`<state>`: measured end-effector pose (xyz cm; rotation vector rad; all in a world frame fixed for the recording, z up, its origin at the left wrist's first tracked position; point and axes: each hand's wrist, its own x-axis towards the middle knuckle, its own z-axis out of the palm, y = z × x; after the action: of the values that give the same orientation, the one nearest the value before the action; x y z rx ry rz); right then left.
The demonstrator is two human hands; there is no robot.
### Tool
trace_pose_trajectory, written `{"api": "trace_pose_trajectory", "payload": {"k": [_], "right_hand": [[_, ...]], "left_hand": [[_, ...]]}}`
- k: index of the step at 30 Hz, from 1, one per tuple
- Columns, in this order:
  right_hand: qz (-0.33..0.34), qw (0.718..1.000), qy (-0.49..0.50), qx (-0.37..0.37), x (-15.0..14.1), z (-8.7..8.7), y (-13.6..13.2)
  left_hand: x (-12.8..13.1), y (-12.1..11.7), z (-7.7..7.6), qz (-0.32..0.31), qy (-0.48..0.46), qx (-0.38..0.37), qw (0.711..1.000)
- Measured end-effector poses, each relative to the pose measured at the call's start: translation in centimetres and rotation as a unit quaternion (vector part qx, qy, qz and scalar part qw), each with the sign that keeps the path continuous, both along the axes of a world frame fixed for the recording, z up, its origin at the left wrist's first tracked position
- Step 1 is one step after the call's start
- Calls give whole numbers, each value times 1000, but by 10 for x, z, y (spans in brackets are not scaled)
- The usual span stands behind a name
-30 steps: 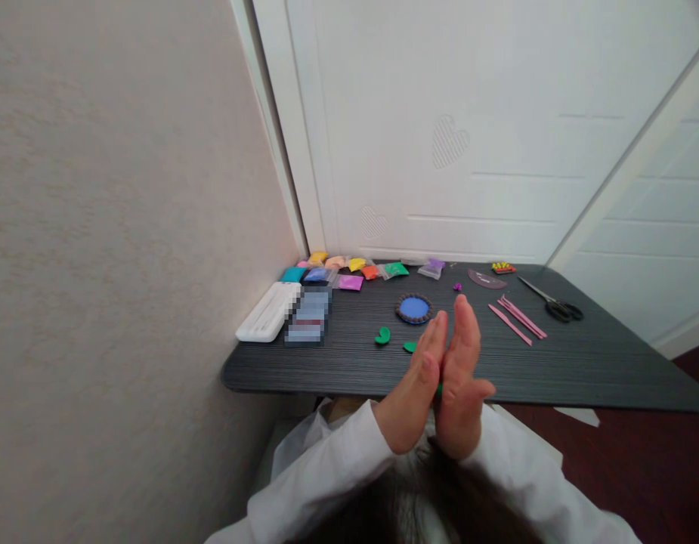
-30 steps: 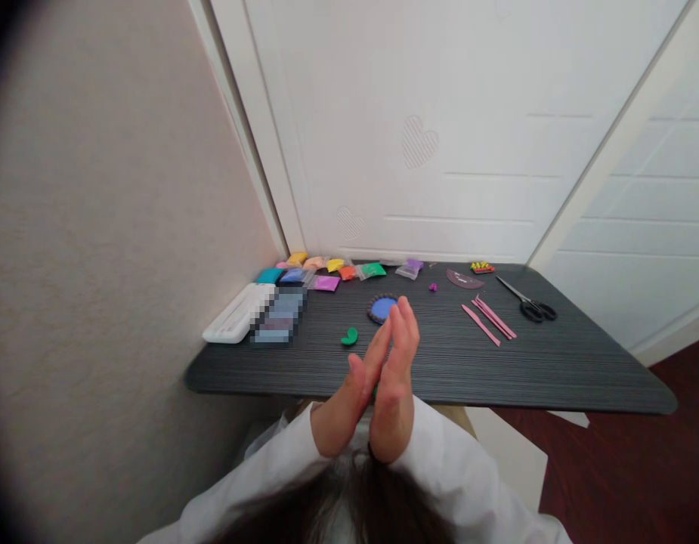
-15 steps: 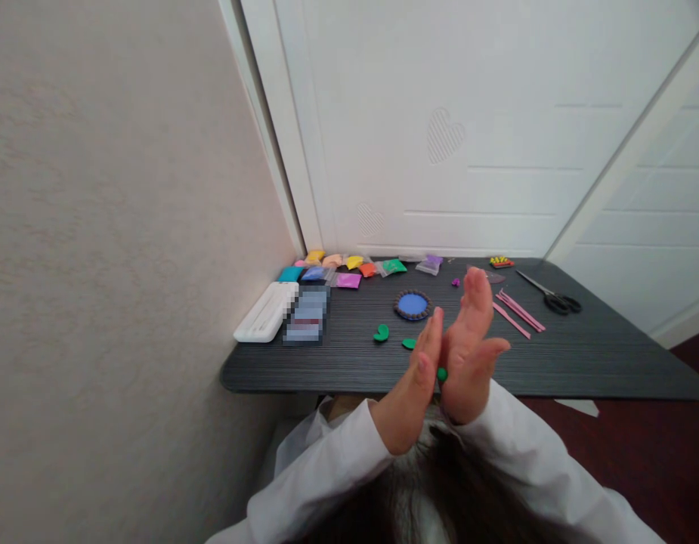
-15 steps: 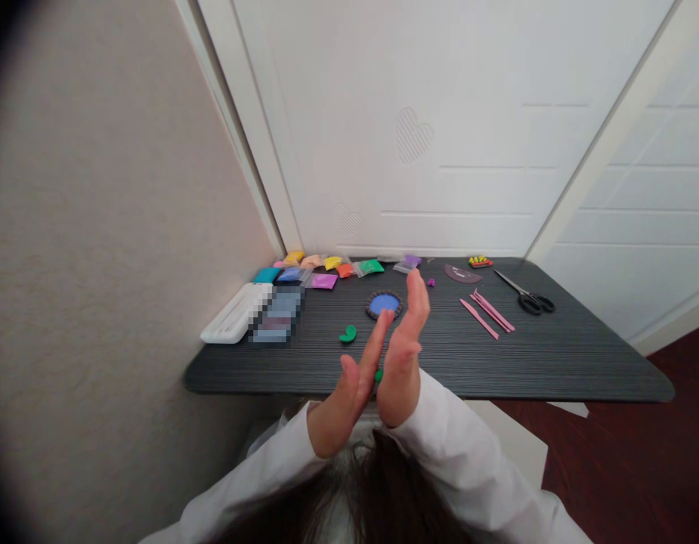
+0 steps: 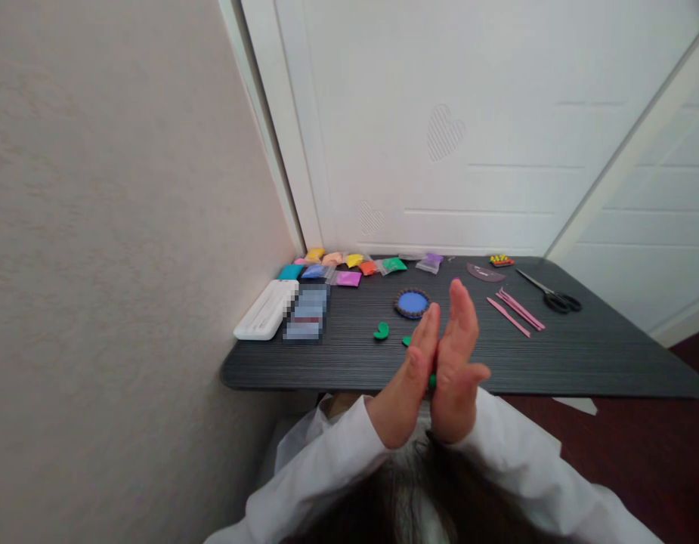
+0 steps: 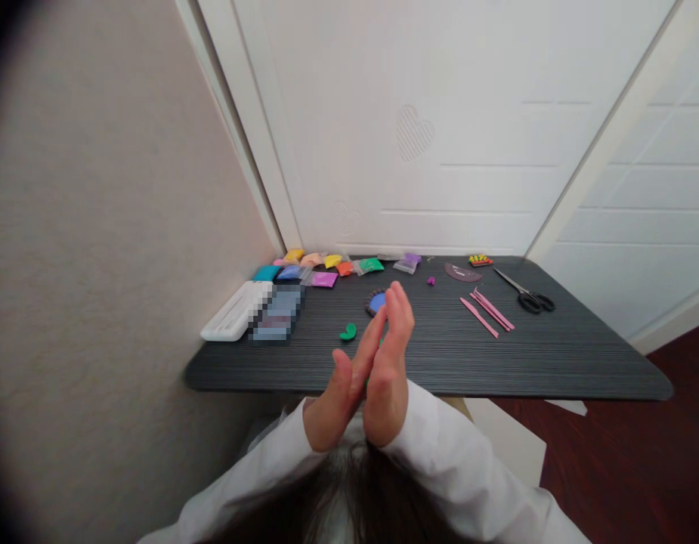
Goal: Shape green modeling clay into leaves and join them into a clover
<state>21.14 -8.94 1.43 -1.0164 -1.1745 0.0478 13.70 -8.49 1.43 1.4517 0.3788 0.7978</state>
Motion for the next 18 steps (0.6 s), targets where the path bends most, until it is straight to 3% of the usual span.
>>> {"api": "trace_pose_trajectory", "payload": {"k": [3,7,11,18], "right_hand": [[-7,999,12,49,5,-2,6],[15,999,-21,42,6,-8,10],[-38,999,-7,28,7,-4,12],[-31,998,-49,22,9,-10,13]], "left_hand": [[0,0,-1,4,17,75,997],[0,0,-3,22,21,88,996],[-1,-1,-2,14,37,92,995],[1,0,-4,26,19,77,996]]}}
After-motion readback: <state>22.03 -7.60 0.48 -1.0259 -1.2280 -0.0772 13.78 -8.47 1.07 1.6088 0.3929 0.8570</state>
